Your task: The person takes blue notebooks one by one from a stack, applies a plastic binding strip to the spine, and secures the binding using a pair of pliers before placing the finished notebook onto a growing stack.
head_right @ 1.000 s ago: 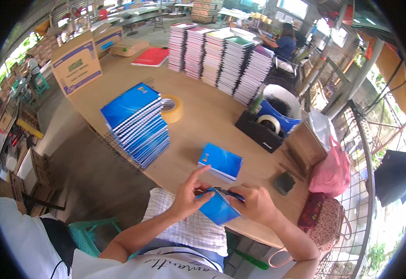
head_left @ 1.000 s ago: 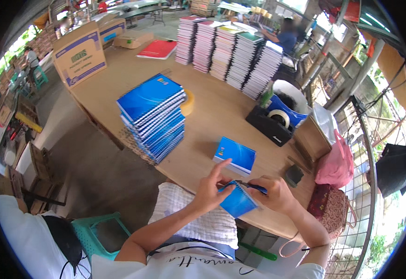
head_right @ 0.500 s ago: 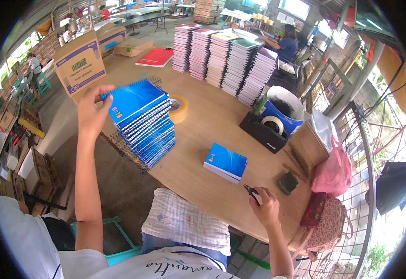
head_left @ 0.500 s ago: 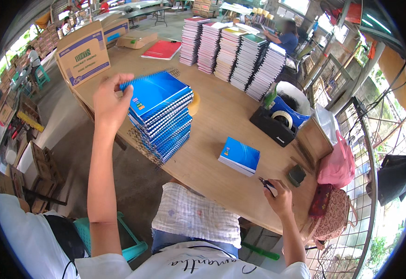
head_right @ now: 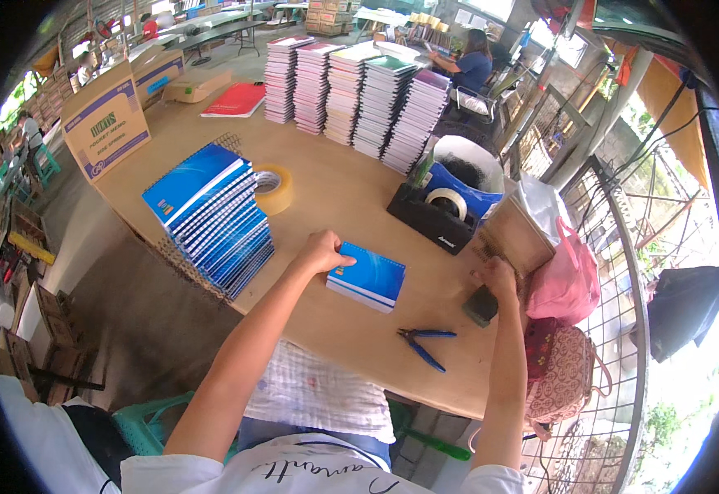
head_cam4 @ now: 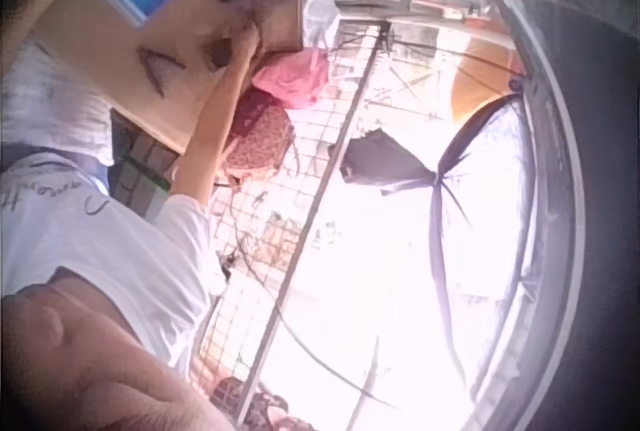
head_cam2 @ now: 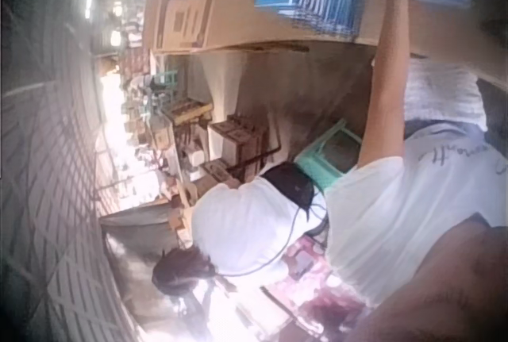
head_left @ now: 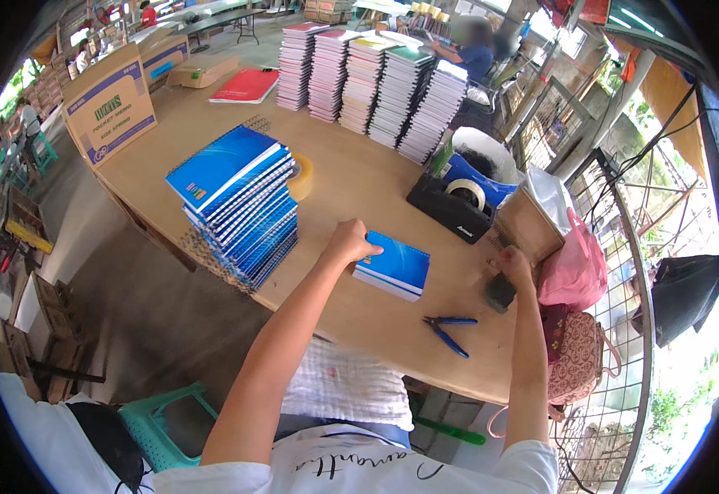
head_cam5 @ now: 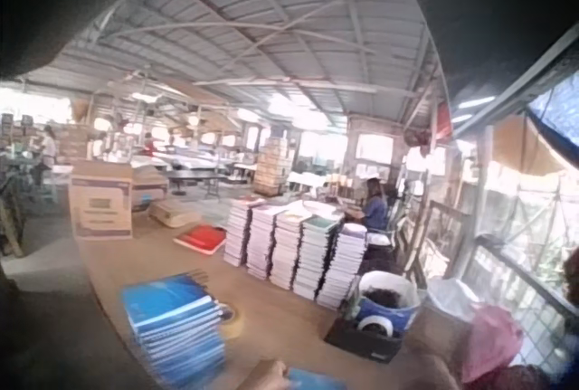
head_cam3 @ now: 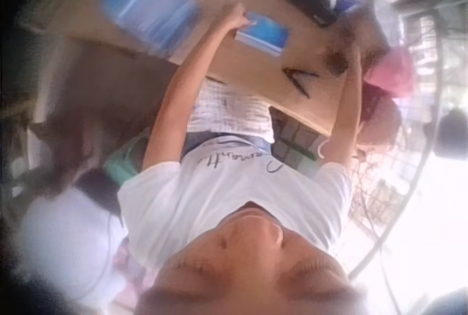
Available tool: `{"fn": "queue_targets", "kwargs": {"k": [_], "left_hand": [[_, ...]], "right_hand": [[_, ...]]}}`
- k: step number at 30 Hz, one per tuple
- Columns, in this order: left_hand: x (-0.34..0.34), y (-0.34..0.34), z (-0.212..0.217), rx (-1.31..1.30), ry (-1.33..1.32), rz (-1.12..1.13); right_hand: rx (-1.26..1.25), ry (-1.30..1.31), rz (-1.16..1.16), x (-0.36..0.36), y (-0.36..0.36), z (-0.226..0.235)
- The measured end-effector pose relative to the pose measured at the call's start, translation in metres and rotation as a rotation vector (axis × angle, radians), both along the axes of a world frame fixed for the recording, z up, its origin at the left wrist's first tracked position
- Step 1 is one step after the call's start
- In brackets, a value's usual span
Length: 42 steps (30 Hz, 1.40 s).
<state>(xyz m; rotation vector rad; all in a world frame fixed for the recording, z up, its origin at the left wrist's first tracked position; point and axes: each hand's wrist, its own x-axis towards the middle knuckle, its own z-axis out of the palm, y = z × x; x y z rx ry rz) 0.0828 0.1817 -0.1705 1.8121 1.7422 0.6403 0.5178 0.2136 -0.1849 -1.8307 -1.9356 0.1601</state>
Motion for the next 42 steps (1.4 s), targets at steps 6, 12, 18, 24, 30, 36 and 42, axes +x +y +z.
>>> {"fn": "queue_targets", "kwargs": {"k": [6, 12, 18, 24, 30, 36, 42], "left_hand": [[-0.011, 0.004, 0.016, -0.093, -0.162, 0.032], [-0.019, -0.116, 0.053, 0.794, -0.320, -0.020], [-0.011, -0.164, -0.022, 0.531, -0.383, -0.091], [0.015, -0.152, -0.036, 0.655, -0.451, 0.008], [0.026, -0.151, -0.037, 0.698, -0.459, -0.006], [0.025, -0.153, -0.037, 0.697, -0.466, -0.015], [0.027, -0.155, -0.034, 0.708, -0.459, -0.010]], "right_hand": [[0.179, -0.287, 0.133, 0.002, 0.017, -0.013], [0.457, -0.160, 0.332, -0.059, -0.056, 0.065], [0.071, 0.230, 0.526, -0.149, -0.148, 0.049], [-0.034, 0.485, 0.437, -0.182, -0.176, 0.041], [0.050, 0.471, 0.512, -0.183, -0.172, 0.039], [-0.052, 0.542, 0.583, -0.178, -0.173, 0.045], [-0.143, 0.488, 0.590, -0.178, -0.175, 0.050]]}}
